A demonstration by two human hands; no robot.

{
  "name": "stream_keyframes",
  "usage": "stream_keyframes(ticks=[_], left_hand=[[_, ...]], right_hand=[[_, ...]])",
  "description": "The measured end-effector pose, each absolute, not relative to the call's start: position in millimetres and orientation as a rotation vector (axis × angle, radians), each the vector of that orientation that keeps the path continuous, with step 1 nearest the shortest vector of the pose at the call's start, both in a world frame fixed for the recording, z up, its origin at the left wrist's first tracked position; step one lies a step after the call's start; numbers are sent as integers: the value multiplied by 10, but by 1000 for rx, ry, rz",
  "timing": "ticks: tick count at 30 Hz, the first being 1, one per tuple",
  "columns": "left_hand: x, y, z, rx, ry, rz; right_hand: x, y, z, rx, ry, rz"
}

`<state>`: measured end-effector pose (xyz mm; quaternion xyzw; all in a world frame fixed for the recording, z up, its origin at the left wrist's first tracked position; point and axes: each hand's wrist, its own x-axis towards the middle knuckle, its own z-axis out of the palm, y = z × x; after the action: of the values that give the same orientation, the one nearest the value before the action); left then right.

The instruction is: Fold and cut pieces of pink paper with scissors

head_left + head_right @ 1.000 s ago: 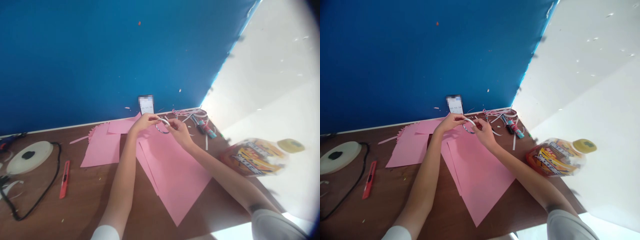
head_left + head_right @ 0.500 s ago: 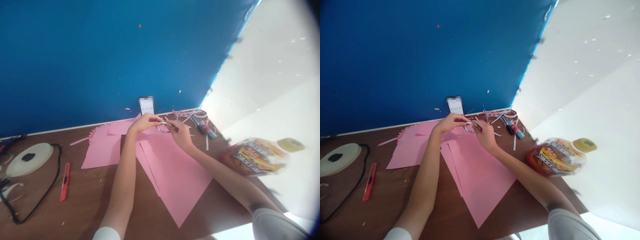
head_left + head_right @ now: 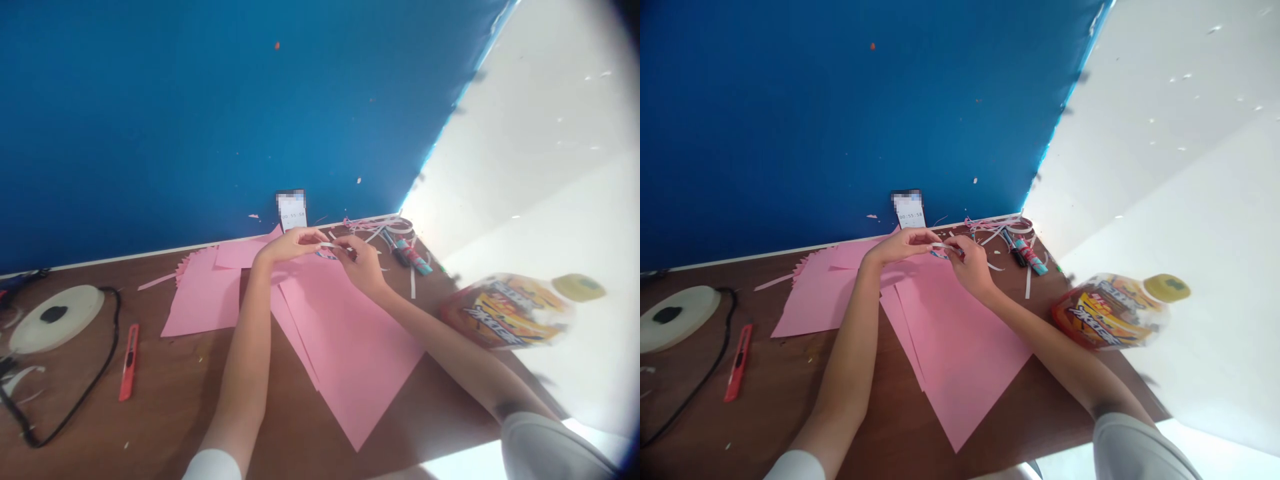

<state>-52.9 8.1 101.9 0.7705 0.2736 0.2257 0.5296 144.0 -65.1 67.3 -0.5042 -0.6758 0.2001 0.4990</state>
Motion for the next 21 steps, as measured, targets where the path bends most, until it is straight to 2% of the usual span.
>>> stream_keyframes(ticks=[13,21], left_hand=[[-482,111,962,1971,697,481],[-505,152,896,1804,642,535]], right_hand=[[1409,-656,638,-1238,-1663,630],[1397,-682,677,-1169,-1531,781]])
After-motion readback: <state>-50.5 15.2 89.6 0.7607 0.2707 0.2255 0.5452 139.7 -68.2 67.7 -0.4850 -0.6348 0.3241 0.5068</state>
